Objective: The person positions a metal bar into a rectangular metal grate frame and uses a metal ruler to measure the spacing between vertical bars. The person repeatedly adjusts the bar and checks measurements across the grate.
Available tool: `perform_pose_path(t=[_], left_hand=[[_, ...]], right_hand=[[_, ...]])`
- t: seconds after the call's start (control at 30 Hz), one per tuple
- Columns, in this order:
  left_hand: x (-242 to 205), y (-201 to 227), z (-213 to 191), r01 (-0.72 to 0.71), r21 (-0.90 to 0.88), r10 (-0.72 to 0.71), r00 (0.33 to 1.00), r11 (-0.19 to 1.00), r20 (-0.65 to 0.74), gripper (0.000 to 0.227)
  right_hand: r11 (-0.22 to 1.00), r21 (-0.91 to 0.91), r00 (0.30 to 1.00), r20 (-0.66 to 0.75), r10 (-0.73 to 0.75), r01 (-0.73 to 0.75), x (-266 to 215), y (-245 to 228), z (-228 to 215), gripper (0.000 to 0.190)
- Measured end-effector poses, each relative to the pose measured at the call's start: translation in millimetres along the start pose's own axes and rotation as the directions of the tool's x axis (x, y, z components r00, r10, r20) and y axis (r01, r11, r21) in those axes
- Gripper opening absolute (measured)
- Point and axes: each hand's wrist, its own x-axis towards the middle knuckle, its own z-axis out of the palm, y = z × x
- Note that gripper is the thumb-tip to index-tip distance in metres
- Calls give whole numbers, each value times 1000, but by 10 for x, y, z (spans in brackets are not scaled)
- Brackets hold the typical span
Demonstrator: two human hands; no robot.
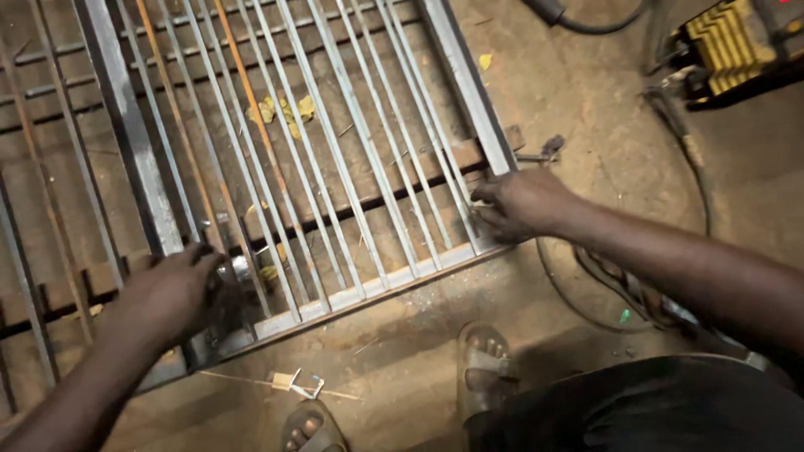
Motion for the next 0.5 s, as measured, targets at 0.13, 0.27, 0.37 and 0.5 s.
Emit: perform_pose_path(t=[0.13, 0.27, 0.37, 0.5], left_hand=[[48, 239, 104, -259, 138, 267, 962, 956, -47, 62], [163, 308, 149, -360, 118, 351, 932, 926, 93, 57], [197, 330, 180, -339, 60, 325, 931, 939, 164, 52], [212, 304, 86, -306, 4, 302, 940, 952, 160, 61]], right_hand=[[996, 81, 999, -19, 44, -42, -27, -115, 332, 28], [946, 208, 968, 73, 238, -248, 64, -45, 527, 33], [873, 255, 904, 228, 363, -415, 131, -54, 683, 42], [823, 296, 866, 293, 405, -485, 226, -88, 732, 44]])
